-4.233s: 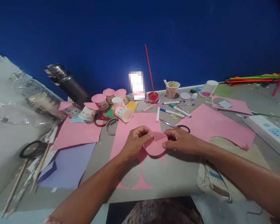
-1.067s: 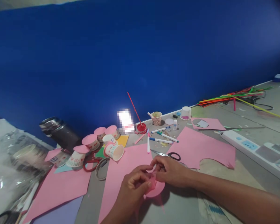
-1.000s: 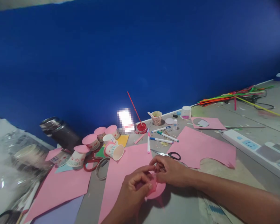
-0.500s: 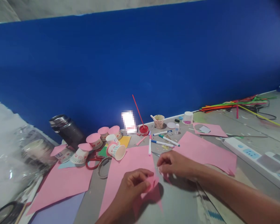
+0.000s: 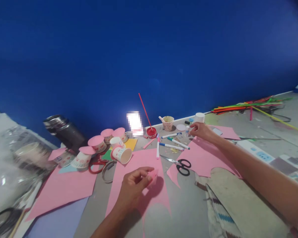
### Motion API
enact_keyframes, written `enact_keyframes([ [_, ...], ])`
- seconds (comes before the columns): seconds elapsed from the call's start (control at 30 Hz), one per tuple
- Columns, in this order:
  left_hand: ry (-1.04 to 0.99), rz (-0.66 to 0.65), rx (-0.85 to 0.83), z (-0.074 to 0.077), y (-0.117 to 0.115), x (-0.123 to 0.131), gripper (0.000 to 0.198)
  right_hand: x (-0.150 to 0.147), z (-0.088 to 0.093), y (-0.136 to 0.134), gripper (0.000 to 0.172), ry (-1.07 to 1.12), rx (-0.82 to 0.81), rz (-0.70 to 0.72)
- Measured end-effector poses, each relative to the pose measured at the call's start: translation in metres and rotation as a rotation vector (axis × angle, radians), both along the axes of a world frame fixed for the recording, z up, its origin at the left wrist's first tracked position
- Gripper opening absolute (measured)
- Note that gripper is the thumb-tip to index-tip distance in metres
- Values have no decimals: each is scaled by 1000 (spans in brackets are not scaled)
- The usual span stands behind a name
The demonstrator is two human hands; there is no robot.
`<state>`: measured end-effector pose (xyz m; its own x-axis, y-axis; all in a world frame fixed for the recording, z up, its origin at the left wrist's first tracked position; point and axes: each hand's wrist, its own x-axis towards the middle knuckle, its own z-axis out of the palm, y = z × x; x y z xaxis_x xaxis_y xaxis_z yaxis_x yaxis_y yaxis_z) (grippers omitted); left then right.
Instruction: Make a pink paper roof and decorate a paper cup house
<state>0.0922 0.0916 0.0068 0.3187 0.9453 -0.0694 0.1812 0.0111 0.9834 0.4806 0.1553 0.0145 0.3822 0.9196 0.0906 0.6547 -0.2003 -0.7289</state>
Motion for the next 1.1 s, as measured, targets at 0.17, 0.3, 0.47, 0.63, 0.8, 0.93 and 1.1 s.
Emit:
enact_keyframes([
  [0.17, -36, 22, 53, 2, -5, 2, 28, 1, -20, 13, 17, -67, -40, 17],
  [0.3, -36, -2, 187, 3, -7, 2, 21, -13, -4, 3, 19, -157, -17, -18],
  [0.47, 29, -126, 500, 3, -9, -2, 10, -85, 35, -57, 14, -220, 264, 460],
  [0.63, 166, -246, 678, 3, -8, -6, 9, -132, 43, -94, 5, -394, 347, 850],
  [0.8, 176, -273, 767, 3, -4, -8, 9, -127, 27, -93, 6, -441, 400, 855],
  [0.93, 150, -274, 804, 3, -2, -8, 8, -122, 22, -92, 10, -474, 418, 870],
  [1.1, 185, -252, 737, 5, -3, -8, 11, -122, 22, -94, 9, -463, 390, 909],
])
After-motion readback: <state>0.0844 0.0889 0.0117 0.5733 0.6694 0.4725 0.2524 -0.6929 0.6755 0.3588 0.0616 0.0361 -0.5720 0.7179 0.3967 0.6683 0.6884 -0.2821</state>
